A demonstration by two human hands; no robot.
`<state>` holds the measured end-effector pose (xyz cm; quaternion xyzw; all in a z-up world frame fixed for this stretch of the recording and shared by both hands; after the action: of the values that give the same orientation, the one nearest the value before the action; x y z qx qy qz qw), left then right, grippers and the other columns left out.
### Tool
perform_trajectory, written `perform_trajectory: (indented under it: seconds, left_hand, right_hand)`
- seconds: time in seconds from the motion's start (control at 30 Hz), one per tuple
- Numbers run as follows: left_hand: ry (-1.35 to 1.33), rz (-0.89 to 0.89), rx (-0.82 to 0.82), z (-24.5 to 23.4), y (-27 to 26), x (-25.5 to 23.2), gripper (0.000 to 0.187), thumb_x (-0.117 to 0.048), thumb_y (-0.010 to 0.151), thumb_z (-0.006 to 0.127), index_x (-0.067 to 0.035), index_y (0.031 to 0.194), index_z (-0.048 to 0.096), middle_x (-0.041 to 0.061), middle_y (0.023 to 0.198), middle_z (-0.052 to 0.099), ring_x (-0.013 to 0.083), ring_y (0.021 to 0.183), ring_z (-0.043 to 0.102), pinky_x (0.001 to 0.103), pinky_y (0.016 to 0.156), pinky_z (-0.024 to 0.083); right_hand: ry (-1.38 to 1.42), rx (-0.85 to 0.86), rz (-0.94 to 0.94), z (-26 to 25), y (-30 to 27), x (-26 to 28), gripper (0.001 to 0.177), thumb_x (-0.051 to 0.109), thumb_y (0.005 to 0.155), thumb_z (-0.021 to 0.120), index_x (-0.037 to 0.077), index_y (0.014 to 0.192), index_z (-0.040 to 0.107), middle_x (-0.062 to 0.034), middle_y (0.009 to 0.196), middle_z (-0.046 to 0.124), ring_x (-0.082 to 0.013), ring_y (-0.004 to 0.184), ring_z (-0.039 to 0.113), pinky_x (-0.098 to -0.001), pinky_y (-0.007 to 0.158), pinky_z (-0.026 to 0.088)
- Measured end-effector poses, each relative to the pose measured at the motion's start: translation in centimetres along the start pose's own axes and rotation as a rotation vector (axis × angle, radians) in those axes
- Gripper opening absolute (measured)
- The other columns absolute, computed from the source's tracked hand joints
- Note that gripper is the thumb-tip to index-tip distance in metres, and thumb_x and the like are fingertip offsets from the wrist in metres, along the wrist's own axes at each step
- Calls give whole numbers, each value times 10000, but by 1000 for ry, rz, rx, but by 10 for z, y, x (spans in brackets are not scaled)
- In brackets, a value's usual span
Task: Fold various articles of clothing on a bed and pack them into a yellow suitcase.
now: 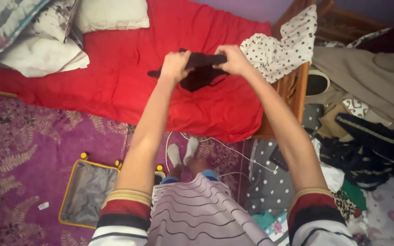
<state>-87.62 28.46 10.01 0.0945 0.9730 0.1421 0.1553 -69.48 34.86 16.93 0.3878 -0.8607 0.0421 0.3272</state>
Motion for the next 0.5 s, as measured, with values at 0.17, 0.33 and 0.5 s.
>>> perform_trajectory:
  seconds: [0.17,0.33,0.5]
  left_hand:
    - [43,-162,212,67,-3,49,427,-113,690,811,-164,1094,685,93,1069,703,309,985,704,462,785,577]
    - [80,-190,356,95,15,77,379,-126,712,807,-210,1074,735,82,1108,697,308,1045,695,470,823,580]
    - [62,-174,317,81,72,85,408,-138,683,824,-208,1077,742,92,1088,708,320,1029,694,476,811,579]
  right_hand:
    - [-8,425,152,46,9,-44,413,205,711,917,17,987,674,-144,900,738,-275,845,701,-390,754,534]
    - [81,673,294,65,27,-86,441,224,695,898,23,1022,682,-123,957,760,-276,902,707,-396,814,541]
    - [-30,647,258,47,61,-125,528,236,670,927,46,1105,696,-151,1066,749,-300,1012,702,-407,898,543]
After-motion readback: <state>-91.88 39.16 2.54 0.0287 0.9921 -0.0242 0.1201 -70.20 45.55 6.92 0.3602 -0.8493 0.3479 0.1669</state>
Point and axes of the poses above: each hand's wrist, its own y-axis towards the middle knuckle, its own z-axis out of the palm, x = y × z, the point moved 8 cm from there along y, towards the middle knuckle
